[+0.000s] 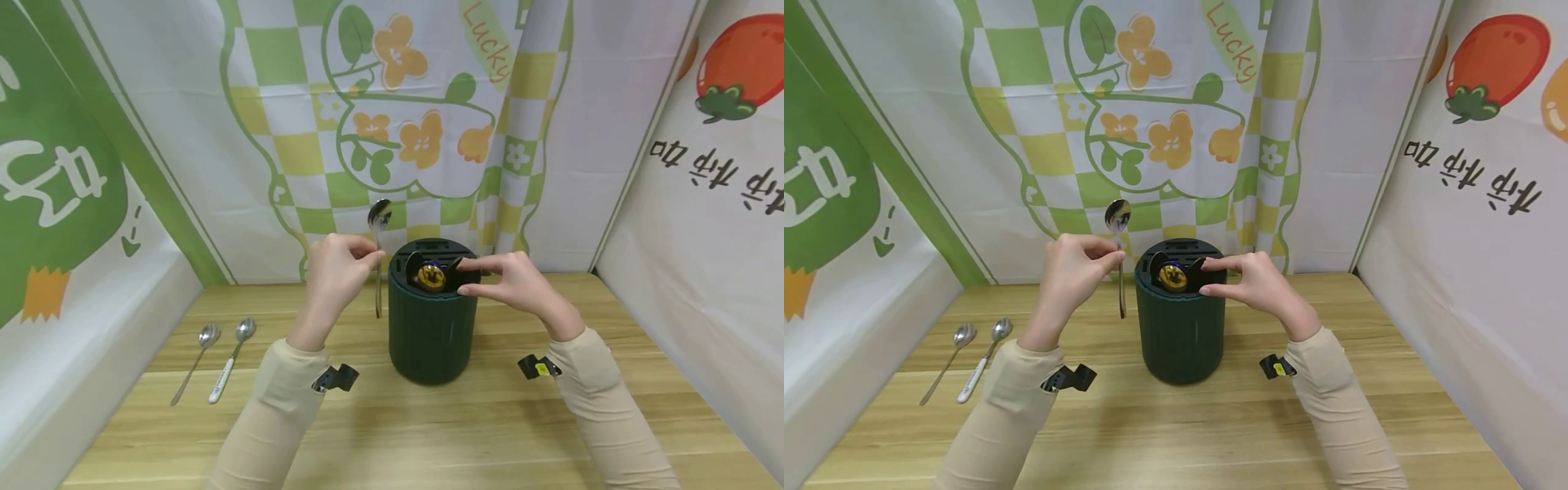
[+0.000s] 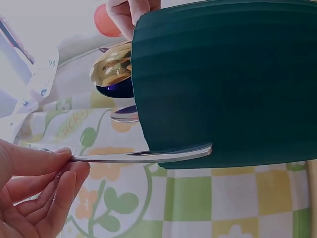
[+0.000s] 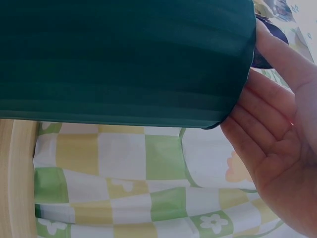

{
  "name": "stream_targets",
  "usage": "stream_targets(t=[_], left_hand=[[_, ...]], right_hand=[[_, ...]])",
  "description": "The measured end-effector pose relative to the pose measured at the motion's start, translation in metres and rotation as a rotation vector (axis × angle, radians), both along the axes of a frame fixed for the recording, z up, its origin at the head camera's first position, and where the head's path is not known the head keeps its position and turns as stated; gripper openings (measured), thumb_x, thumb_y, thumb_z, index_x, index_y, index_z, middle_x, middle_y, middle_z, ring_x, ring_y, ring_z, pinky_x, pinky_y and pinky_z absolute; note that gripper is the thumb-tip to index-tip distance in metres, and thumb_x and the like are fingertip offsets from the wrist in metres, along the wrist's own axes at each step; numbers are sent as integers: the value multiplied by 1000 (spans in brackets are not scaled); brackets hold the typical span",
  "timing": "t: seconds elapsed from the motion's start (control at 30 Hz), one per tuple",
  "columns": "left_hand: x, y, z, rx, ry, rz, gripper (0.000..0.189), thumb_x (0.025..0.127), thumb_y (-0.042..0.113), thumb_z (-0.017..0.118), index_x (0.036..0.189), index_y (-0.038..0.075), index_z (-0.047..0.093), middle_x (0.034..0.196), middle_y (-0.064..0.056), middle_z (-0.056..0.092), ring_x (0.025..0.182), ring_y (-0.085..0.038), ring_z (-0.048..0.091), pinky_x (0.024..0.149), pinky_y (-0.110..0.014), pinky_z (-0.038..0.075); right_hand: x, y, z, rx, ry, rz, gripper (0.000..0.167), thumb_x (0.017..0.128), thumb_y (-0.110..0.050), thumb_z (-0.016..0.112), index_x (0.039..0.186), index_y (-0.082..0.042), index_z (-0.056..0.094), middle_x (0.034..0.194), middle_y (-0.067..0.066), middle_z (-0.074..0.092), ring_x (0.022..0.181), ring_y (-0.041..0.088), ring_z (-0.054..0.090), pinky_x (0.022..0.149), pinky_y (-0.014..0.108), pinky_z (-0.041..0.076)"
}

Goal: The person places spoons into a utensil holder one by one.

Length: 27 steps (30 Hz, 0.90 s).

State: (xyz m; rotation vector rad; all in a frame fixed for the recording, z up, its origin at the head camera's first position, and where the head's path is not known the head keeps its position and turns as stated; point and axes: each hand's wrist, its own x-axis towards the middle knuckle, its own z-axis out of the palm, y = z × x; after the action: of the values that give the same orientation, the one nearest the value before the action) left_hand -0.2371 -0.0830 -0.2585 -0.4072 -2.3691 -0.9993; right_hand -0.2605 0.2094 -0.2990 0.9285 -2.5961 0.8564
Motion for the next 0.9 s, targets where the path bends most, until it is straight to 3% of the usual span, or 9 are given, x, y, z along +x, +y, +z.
stream_targets(t=[0.43,0.73,0.9], left_hand=[[1,7,10,28,34,-30,12,84,23,72,85,13,78,74,2,73,65,-10,67,62,-31,53],[3,14,17,78,57,-38,12,84,23,72,85,12,77,74,1,73,62,-9,65,58,-28,51],[3,16,19,115,90,-53,12,84,22,72,84,11,77,73,1,73,61,-8,65,57,-27,51]], right_hand=[[0,0,0,-9,3,11,41,82,-38,72,117,-18,69,121,4,66,40,3,27,80,35,48],[-1,1,-1,0,3,3,41,82,-38,72,117,-19,69,121,4,66,40,1,18,78,34,47],[-1,1,-1,-5,5,5,40,82,-37,73,117,-18,69,121,4,66,40,6,30,83,37,49]])
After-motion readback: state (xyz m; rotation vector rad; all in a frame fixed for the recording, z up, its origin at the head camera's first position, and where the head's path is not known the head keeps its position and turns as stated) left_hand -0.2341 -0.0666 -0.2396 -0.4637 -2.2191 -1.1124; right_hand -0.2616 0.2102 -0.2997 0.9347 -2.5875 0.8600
